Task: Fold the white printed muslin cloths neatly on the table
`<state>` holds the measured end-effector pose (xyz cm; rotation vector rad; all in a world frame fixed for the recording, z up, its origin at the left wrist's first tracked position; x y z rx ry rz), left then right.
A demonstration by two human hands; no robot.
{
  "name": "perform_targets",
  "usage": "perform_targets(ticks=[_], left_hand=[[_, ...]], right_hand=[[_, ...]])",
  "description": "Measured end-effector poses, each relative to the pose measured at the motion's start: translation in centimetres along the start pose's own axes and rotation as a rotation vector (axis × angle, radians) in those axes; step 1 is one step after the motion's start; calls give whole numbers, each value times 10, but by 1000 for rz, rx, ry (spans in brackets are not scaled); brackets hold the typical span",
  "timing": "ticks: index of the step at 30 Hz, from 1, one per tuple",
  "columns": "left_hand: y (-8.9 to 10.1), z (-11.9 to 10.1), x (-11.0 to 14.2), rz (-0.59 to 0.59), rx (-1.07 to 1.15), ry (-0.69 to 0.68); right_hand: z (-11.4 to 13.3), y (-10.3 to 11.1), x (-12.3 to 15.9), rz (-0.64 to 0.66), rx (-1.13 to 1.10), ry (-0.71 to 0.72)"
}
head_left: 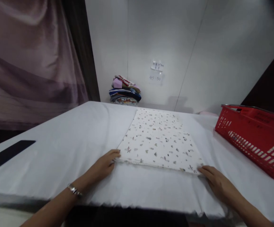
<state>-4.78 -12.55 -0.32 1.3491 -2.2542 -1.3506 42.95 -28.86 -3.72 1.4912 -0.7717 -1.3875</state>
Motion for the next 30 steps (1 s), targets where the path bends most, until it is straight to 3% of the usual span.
perform_targets(ticks=[8, 15, 22, 26, 30], left_hand=[[-10, 6, -4, -1, -289, -84], [-9, -21, -5, 41, -570, -256], [-47, -64, -29, 122, -362, -431], [-69, -82, -43, 161, -293, -463], [-79, -88, -53, 156, -218, -447]], right_hand=[[2, 13, -1, 41, -50, -78], [31, 16, -14, 36, 81, -47], [76, 2, -49, 86, 89, 67], [99, -4, -70, 65, 9, 115], [118, -6, -84, 86, -111, 126]])
Point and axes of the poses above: each hand's wrist, its own x-axis away from the middle knuckle, its own y-axis out of the back of the hand, z = x × y, the point moved 4 cm from there along -x, towards the middle knuckle, and after that the axes turned 5 degrees about -y, right-handed, at the moved point
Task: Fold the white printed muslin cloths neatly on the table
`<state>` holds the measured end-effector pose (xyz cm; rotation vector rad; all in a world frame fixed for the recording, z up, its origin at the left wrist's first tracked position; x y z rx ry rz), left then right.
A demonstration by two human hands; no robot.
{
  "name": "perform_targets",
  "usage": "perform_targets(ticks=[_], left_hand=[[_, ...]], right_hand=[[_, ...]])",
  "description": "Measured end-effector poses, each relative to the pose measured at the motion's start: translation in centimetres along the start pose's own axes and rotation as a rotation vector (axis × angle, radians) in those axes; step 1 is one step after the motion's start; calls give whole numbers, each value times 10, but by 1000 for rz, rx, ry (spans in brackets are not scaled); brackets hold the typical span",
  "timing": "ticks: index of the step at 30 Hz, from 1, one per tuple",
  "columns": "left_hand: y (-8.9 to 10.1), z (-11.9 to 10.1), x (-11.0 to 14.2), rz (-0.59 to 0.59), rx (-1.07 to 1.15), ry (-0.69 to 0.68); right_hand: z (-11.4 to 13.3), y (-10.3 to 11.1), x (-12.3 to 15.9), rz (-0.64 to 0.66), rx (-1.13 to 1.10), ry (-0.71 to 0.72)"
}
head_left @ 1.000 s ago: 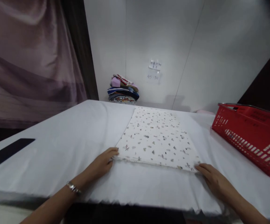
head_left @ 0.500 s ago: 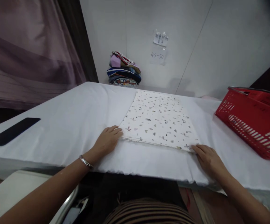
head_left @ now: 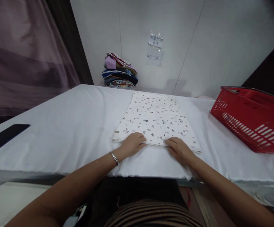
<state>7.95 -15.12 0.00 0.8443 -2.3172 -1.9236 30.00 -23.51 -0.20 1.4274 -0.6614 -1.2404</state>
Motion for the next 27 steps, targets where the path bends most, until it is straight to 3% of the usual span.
perform_targets(ticks=[8, 15, 19, 27], left_hand=[[-6, 7, -5, -41, 73, 44], [-7, 6, -6, -89, 89, 74], [-4, 3, -5, -120, 7, 44], [-5, -2, -1, -23, -112, -7]], right_hand=[[17, -9, -24, 16, -91, 37], [14, -15, -19, -108, -164, 3], [15, -19, -16, -105, -126, 31], [18, -20, -17, -98, -75, 31]])
Point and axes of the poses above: each hand's wrist, its own x-axis away from the middle knuckle, its own y-axis out of the back of the hand, z = x × y, the point moved 4 cm from there along -x, towards the middle knuckle, and after that the axes turned 5 degrees about -y, right-handed, at the moved point
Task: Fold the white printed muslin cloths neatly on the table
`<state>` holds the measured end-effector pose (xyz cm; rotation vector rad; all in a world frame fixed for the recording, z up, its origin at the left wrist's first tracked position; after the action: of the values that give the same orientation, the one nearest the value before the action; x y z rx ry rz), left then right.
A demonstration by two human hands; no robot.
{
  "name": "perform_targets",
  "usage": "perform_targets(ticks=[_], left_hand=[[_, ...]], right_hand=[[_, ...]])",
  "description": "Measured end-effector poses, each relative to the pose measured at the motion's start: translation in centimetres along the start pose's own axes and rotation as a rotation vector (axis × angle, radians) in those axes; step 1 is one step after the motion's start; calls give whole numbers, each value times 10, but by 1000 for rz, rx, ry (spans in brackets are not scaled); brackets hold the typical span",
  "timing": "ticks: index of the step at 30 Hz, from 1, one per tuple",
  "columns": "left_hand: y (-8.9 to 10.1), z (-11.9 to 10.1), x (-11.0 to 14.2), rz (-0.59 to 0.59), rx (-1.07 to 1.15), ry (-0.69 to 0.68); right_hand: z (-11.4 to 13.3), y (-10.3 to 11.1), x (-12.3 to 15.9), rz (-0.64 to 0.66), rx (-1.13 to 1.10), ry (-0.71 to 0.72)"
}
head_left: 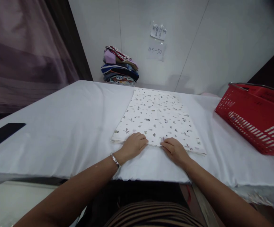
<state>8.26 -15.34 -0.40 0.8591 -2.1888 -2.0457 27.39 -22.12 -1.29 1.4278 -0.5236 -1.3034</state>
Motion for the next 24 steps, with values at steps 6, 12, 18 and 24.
perform_targets(ticks=[6, 12, 18, 24], left_hand=[[5, -2, -3, 9, -101, 15], [4, -6, -2, 9, -4, 40], [0, -6, 1, 43, -52, 74], [-5, -6, 3, 45, -215, -6]], right_hand=[[0, 1, 0, -78, 43, -11], [3, -1, -1, -41, 125, 17], [0, -4, 0, -25, 128, 11], [1, -4, -1, -10, 138, 37]])
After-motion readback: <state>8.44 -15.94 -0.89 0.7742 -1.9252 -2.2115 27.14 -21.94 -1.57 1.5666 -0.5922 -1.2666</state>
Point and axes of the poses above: each hand's wrist, its own x-axis away from the middle knuckle, its own y-axis out of the back of the hand, z = x × y, the point moved 4 cm from there along -x, towards the middle knuckle, and after that the axes turned 5 degrees about -y, right-handed, at the moved point
